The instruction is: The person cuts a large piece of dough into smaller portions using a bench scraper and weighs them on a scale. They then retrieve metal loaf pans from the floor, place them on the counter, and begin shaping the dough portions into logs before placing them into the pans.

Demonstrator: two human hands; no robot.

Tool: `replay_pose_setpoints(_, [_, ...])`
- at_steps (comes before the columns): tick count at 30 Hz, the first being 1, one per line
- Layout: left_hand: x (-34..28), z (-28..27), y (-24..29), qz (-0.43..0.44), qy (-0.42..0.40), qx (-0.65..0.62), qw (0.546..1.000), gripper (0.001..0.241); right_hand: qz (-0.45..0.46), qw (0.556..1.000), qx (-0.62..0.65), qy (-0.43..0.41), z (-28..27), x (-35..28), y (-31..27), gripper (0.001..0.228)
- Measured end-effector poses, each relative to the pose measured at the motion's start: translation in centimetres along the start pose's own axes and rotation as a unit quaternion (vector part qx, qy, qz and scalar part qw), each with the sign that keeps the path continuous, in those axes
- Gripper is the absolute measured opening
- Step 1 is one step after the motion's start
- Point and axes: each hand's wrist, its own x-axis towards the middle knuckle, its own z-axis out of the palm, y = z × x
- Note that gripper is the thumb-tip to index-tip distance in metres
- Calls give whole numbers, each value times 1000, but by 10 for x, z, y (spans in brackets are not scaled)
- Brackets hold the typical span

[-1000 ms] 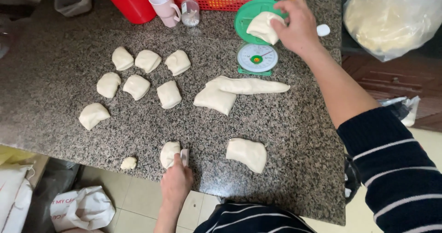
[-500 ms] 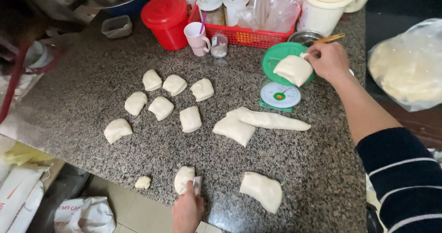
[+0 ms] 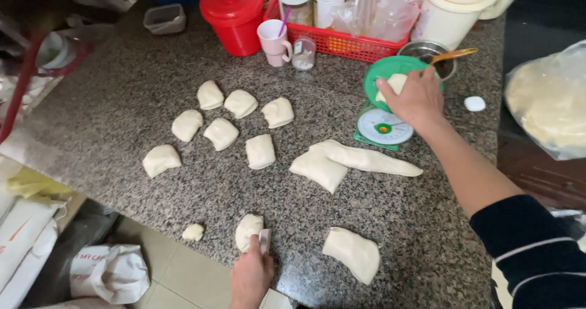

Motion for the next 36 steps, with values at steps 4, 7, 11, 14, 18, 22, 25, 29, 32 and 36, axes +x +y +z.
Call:
replay_pose_setpoints(4, [13,27,-15,-36,-9,-8,999,60,-70,984,-60,150,39,28,26,91])
replay_pose_setpoints(7, [9,32,-15,5,44,-25,999,67,-1,997,-49,63,19,40,23,89])
replay_pose_setpoints(11, [-7,17,4,16,15,-21,1000,42,139,985,103,-13,-11,34,-5,91])
replay_pose_setpoints(14, [-10,18,10,63,34,-12,997,34,186,913,360,-39,-22,3,-59,76])
replay_pose_setpoints(18, [-12,20,15,117,68,2,991,33,-4,674,693,-255,-22,-25,-133,44])
replay_pose_setpoints(22, [-24,19,10,126,88,16,988,43,-110,724,632,-254,-61,-91,-237,62])
replay_pose_setpoints(25, [-34,19,4,92,53,-30,994,35,-217,640,726,-126,-35,-123,-291,75])
replay_pose_setpoints(29, [-40,25,-4,117,79,-67,988,43,-330,746,577,44,45,-158,-345,64])
replay_pose_setpoints(32, [-47,23,-8,128,77,-75,986,41,-267,870,357,-210,79,-174,-361,93])
replay_pose_setpoints(36, [-50,13,-9,146,69,-87,983,51,-142,889,139,-411,71,-187,-337,106])
